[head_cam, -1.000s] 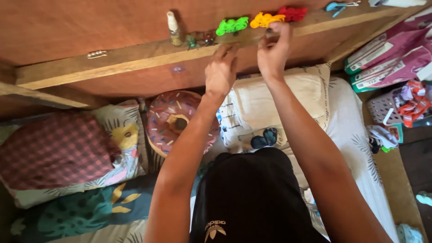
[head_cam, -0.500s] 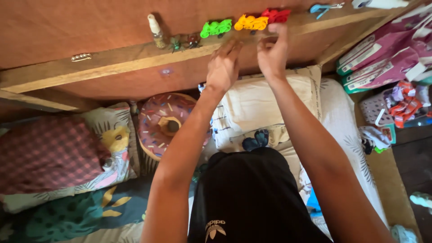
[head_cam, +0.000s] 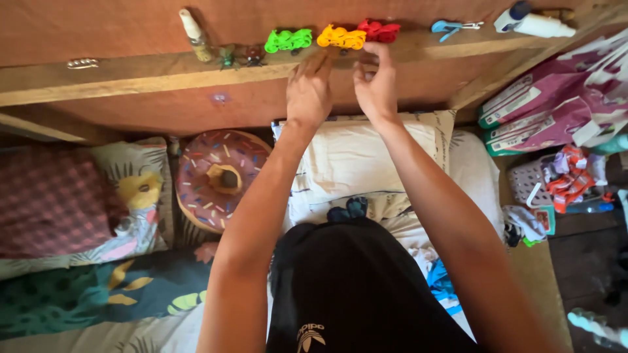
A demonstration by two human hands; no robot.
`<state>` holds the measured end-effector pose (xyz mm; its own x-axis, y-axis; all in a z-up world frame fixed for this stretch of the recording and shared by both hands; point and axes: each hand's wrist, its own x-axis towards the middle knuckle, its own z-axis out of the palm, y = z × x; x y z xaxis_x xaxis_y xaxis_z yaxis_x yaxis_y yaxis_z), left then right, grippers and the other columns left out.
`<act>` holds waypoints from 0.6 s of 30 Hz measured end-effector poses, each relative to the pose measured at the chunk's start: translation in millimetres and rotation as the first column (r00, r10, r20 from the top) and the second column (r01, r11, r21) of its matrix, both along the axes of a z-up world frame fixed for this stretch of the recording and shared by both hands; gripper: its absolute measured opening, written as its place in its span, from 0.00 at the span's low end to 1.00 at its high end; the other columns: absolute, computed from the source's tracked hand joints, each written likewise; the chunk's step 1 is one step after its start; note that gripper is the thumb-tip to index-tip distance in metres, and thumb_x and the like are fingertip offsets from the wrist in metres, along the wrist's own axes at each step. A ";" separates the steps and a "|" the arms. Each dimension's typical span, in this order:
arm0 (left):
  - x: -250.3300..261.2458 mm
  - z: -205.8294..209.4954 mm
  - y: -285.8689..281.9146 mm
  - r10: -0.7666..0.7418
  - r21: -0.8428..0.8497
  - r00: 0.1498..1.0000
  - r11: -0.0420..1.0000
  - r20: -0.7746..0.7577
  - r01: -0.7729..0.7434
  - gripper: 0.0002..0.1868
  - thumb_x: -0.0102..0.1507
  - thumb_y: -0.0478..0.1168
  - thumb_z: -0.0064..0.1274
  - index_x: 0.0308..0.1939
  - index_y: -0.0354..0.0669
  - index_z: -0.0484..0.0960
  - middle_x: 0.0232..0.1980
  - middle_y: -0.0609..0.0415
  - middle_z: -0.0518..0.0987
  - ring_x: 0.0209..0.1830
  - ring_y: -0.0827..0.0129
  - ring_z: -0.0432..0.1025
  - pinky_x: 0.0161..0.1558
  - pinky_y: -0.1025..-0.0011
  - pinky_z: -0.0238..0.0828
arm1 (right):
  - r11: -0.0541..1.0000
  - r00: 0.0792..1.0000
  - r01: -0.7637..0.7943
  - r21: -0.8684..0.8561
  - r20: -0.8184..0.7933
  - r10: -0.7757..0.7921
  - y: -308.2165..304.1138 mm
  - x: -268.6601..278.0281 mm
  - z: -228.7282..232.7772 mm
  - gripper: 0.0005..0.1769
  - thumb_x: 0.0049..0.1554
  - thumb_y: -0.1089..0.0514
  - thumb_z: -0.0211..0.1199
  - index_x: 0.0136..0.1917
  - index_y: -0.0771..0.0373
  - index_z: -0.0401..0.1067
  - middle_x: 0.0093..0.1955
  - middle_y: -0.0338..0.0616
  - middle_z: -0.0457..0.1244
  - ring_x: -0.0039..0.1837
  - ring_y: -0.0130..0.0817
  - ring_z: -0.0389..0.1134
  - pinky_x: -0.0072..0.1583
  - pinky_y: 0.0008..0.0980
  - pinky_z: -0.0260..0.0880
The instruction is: Folding a white shirt and then organizing various small items like toys and bottles on a wooden shelf above a bed.
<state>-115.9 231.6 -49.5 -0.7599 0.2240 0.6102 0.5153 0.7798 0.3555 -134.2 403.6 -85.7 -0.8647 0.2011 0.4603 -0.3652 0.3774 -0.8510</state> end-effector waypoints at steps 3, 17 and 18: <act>-0.4 0.2 7.8 0.064 -0.037 0.998 0.997 0.023 -0.063 0.25 0.56 0.30 0.54 0.59 0.41 0.80 0.64 0.50 0.78 0.63 0.54 0.71 0.60 0.54 0.68 | 0.997 0.996 -0.052 -0.065 0.062 0.056 5.4 -1.5 3.7 0.21 0.59 0.71 0.63 0.64 0.62 0.67 0.50 0.44 0.69 0.50 0.28 0.73 0.49 0.28 0.76; -2.5 16.5 14.7 0.102 -0.065 0.994 0.993 0.026 -0.100 0.23 0.55 0.29 0.54 0.55 0.44 0.83 0.55 0.54 0.81 0.54 0.54 0.75 0.54 0.56 0.72 | 0.981 0.977 -0.046 0.186 -0.195 0.083 10.3 -9.7 11.5 0.23 0.57 0.72 0.64 0.65 0.63 0.73 0.64 0.48 0.64 0.62 0.41 0.70 0.53 0.31 0.77; -2.7 17.8 14.8 0.114 -0.074 0.992 0.991 0.051 -0.110 0.23 0.55 0.29 0.55 0.55 0.45 0.84 0.54 0.54 0.81 0.53 0.54 0.75 0.53 0.56 0.73 | 0.962 0.958 0.018 0.274 -0.281 0.062 11.1 -9.8 9.6 0.25 0.56 0.73 0.65 0.65 0.63 0.73 0.64 0.48 0.64 0.63 0.44 0.69 0.58 0.35 0.75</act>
